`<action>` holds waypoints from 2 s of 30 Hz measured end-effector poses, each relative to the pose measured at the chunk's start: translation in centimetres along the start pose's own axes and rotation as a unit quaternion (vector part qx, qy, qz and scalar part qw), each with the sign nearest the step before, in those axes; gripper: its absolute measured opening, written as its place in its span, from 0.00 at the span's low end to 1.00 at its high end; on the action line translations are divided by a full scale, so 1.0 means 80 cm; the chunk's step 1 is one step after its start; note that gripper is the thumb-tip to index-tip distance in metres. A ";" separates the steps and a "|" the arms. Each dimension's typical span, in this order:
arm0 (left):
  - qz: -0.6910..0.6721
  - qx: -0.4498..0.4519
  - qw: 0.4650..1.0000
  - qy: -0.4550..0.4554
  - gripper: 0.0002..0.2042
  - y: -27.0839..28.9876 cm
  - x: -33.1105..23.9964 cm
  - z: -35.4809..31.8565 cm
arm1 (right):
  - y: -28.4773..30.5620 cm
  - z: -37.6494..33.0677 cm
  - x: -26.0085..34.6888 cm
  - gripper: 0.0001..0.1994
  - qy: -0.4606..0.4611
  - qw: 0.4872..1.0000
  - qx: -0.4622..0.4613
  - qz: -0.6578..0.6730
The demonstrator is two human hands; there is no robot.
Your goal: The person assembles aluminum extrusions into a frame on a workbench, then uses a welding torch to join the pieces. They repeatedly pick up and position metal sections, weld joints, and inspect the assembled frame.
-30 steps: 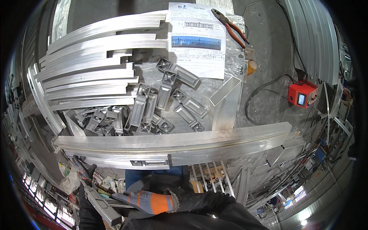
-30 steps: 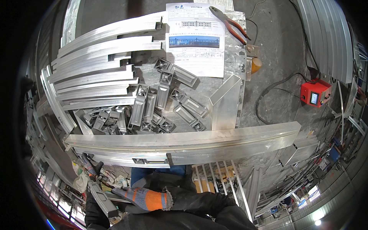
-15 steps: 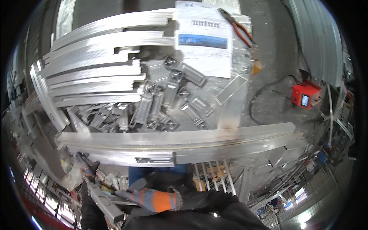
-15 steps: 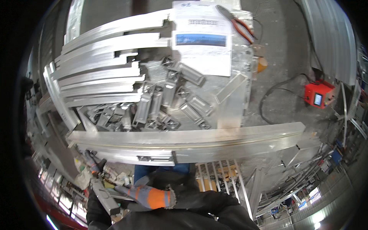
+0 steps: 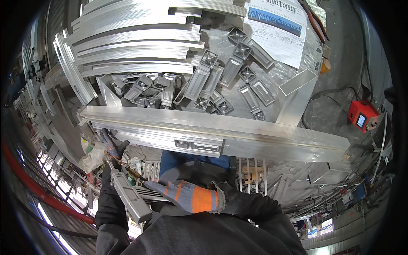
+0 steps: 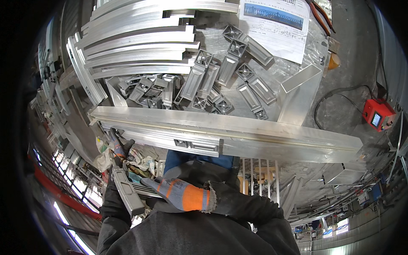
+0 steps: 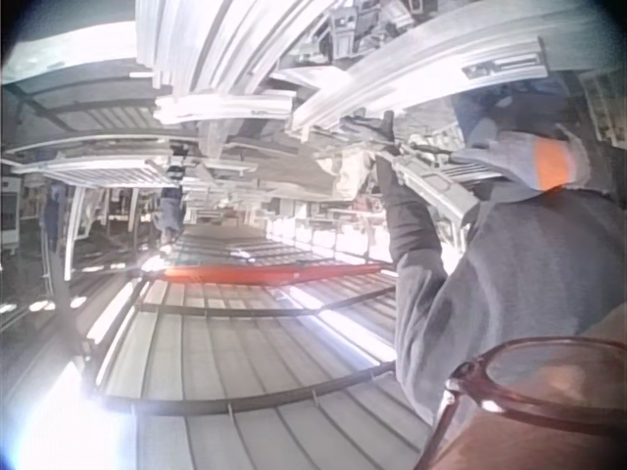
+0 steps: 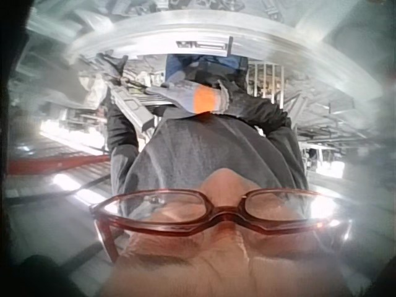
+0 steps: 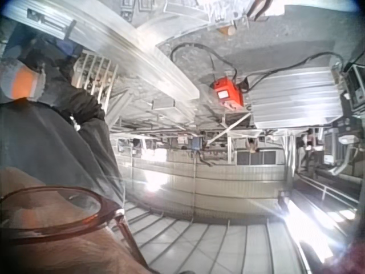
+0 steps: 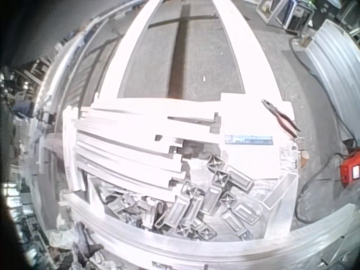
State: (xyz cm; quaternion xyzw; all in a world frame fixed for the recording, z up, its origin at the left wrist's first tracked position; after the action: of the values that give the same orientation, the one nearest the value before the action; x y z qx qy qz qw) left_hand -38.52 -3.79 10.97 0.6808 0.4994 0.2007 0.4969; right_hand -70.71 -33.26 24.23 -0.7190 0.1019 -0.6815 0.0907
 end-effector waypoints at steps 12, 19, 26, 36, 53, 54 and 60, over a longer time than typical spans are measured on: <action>-0.125 0.028 0.992 0.006 0.68 -0.020 0.048 -0.002 | -0.016 0.009 0.002 0.39 -0.036 0.969 0.124 -0.211; 0.036 0.002 0.999 -0.020 0.68 -0.005 0.033 -0.008 | -0.043 0.000 -0.025 0.41 -0.112 0.984 0.126 0.062; 0.033 -0.011 0.999 -0.029 0.67 -0.005 0.034 -0.009 | -0.051 -0.007 -0.025 0.42 -0.033 0.994 0.067 -0.079; 0.016 -0.029 0.999 -0.038 0.67 -0.002 0.037 -0.013 | -0.038 -0.009 -0.013 0.40 0.030 0.997 0.020 -0.074; -0.004 -0.034 0.998 -0.054 0.67 -0.008 0.032 -0.017 | -0.022 -0.008 -0.009 0.39 0.057 0.996 -0.058 0.027; -0.005 -0.035 0.998 -0.055 0.67 -0.007 0.032 -0.016 | -0.023 -0.008 -0.009 0.38 0.048 0.998 -0.047 0.011; -0.012 -0.037 0.997 -0.064 0.67 -0.007 0.031 -0.012 | -0.058 -0.014 -0.032 0.35 -0.036 0.991 0.110 -0.073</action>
State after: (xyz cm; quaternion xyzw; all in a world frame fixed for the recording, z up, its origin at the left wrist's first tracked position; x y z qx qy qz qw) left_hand -38.47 -1.13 10.30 0.6671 0.4669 0.1696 0.5551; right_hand -71.81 -28.10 23.09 -0.7340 -0.0295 -0.6674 0.1223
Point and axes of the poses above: each hand's wrist, its own z-axis towards the middle knuckle, its own y-axis out of the back of the hand, x = y × z, the point moved 8 cm from there along z, towards the middle knuckle, and after that the axes turned 1 degree about z, right-handed, at the moved point
